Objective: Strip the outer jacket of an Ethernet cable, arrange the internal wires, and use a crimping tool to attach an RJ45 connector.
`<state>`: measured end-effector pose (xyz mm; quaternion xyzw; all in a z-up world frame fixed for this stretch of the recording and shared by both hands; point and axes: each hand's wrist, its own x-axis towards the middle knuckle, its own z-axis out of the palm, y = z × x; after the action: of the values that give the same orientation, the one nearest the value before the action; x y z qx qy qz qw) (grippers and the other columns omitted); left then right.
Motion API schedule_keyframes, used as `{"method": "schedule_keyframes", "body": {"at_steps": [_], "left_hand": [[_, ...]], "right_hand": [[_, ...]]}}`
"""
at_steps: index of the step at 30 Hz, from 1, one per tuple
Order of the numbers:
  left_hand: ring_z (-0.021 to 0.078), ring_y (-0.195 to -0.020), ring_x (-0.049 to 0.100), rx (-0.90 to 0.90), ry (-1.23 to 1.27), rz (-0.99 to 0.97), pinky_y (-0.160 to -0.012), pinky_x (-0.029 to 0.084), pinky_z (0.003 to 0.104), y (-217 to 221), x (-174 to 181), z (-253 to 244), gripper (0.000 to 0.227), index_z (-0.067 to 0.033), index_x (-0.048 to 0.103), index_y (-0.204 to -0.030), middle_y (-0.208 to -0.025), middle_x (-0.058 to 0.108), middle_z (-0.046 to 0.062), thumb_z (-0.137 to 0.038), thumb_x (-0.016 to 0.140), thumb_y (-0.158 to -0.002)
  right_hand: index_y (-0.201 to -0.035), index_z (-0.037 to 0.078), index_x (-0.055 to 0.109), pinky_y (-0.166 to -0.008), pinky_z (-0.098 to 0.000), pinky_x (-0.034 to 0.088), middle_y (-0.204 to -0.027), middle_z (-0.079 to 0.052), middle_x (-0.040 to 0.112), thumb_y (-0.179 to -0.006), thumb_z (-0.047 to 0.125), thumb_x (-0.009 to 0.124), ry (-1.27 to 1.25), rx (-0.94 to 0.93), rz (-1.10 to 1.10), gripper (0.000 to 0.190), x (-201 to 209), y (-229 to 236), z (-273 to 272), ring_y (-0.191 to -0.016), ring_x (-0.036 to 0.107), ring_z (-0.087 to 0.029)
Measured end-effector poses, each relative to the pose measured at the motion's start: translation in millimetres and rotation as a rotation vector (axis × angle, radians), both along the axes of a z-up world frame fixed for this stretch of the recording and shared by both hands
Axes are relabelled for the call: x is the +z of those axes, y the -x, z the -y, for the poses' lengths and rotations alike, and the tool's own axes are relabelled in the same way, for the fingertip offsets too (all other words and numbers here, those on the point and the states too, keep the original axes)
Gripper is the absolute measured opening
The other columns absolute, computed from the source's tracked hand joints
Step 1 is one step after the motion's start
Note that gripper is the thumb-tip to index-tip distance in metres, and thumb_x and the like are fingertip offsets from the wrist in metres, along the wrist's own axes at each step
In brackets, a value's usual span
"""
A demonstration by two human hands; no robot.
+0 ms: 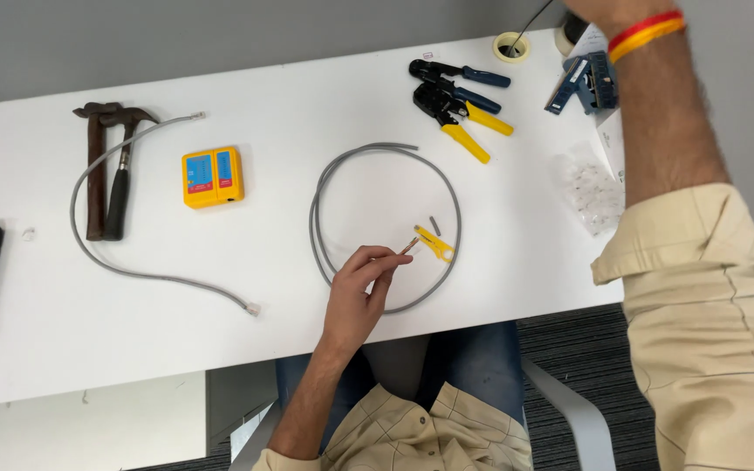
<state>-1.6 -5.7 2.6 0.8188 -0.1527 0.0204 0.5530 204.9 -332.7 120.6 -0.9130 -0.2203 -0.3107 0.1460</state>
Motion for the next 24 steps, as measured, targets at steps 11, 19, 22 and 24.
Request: {"method": "schedule_keyframes", "body": {"at_steps": [11, 19, 22, 24], "left_hand": [[0.0168, -0.094, 0.071, 0.057, 0.049, 0.131, -0.077, 0.058, 0.03, 6, 2, -8, 0.022, -0.0086, 0.076, -0.111, -0.107, 0.072, 0.004, 0.002, 0.066, -0.095], [0.0186, -0.089, 0.073, 0.109, 0.074, 0.096, -0.077, 0.059, 0.032, 0, 1, 0, 0.017, -0.0063, 0.073, -0.109, -0.102, 0.076, 0.007, -0.002, 0.07, -0.094], [0.0183, -0.09, 0.075, 0.113, 0.129, 0.007, -0.079, 0.061, 0.032, -5, 4, 3, 0.023, -0.0063, 0.07, -0.117, -0.1, 0.076, 0.008, -0.005, 0.071, -0.094], [0.0203, -0.092, 0.074, 0.074, 0.078, 0.002, -0.081, 0.062, 0.034, -8, 11, 4, 0.027, -0.0054, 0.068, -0.122, -0.101, 0.074, 0.009, -0.006, 0.069, -0.095]], "right_hand": [[-0.096, 0.003, 0.072, -0.05, -0.0222, 0.044, -0.069, -0.004, 0.069, -0.087, 0.023, 0.085, -0.565, 0.115, -0.446, 0.026, -34, 158, -139, -0.057, 0.058, -0.005], [-0.098, 0.0, 0.072, -0.072, -0.0224, 0.06, -0.09, -0.004, 0.078, -0.087, 0.016, 0.079, -0.96, 0.122, -0.904, 0.021, -98, 194, -144, -0.083, 0.075, -0.008], [-0.104, 0.001, 0.073, -0.078, -0.0245, 0.061, -0.093, -0.005, 0.078, -0.092, 0.012, 0.072, -1.073, 0.16, -0.902, 0.017, -110, 193, -139, -0.085, 0.075, -0.011], [-0.103, 0.002, 0.072, -0.074, -0.022, 0.06, -0.093, -0.004, 0.077, -0.093, 0.012, 0.07, -1.03, 0.145, -0.911, 0.015, -115, 188, -137, -0.083, 0.075, -0.01]]}}
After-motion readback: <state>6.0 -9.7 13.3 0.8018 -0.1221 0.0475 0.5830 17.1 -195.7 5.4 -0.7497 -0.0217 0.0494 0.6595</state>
